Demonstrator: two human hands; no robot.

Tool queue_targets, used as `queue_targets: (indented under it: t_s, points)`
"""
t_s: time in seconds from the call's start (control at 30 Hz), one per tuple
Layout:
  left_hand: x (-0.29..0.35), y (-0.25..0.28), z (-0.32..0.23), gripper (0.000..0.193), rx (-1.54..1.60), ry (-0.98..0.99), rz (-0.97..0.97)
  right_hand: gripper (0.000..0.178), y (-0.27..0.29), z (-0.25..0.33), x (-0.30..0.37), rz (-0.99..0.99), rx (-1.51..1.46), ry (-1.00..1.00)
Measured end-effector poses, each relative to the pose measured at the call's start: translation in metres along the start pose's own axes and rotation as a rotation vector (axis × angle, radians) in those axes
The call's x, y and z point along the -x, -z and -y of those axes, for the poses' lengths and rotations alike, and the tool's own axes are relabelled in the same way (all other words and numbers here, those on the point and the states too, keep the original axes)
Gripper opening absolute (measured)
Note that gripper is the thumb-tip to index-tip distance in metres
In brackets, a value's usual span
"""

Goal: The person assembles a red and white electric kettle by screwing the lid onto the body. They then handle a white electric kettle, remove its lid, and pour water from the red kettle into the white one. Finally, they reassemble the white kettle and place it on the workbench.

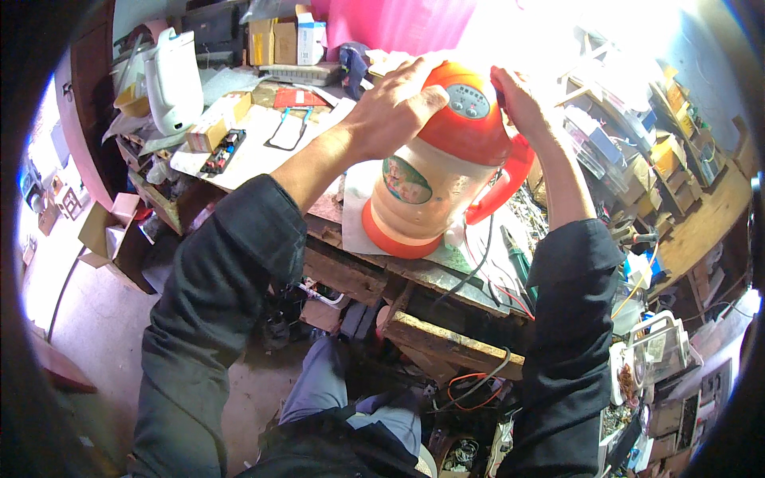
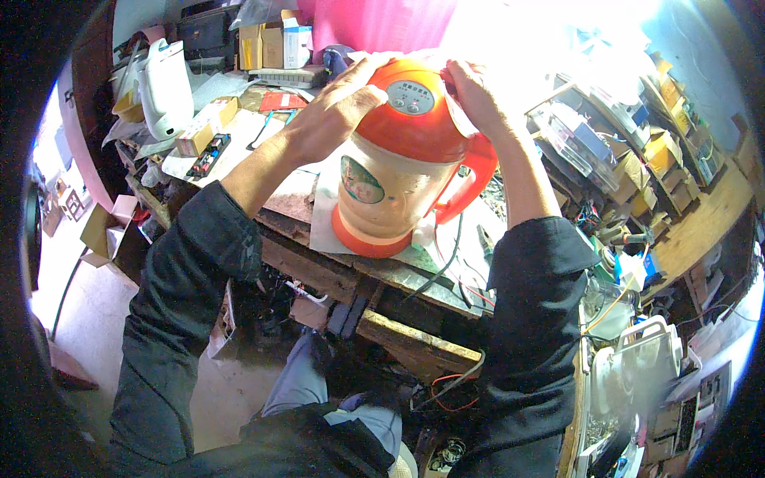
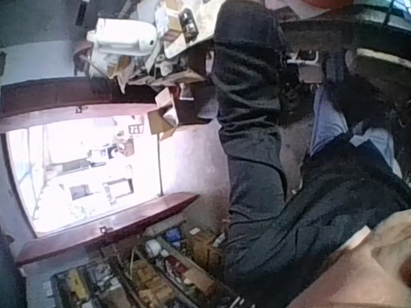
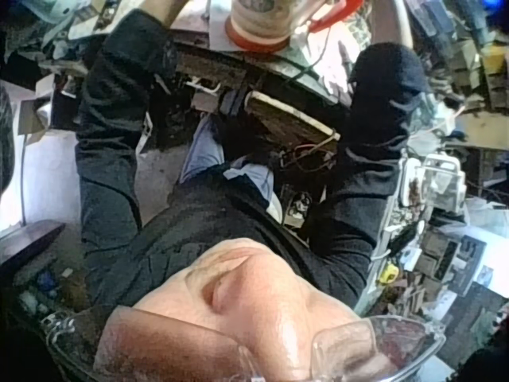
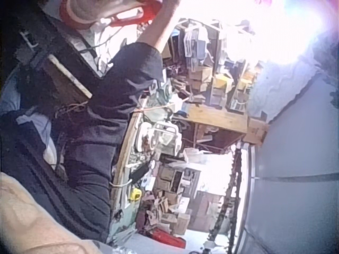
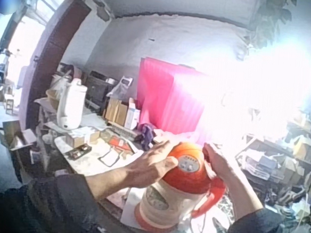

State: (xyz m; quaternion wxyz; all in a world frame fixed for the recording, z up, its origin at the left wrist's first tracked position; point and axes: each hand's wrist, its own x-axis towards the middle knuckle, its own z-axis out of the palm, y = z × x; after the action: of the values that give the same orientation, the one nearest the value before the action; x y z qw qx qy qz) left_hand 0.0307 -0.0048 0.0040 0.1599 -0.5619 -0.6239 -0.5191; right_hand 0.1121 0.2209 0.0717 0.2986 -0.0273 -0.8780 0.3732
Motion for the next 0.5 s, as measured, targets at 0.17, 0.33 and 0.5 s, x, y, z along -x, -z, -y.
queue_targets:
  t_s: [0.17, 0.33, 0.5]
  points:
    - [0.0, 0.0, -0.002, 0.056, 0.018, 0.034, 0.016, 0.041, -0.005, 0.003, 0.005, -0.064, 0.07, -0.003]
    - [0.0, 0.0, 0.0, 0.061, 0.007, 0.025, 0.012, 0.044, -0.004, -0.001, 0.003, -0.073, 0.048, 0.042]
    - [0.002, 0.0, -0.003, 0.061, -0.055, 0.061, 0.001, 0.044, -0.008, 0.004, 0.011, -0.118, 0.04, 0.03]
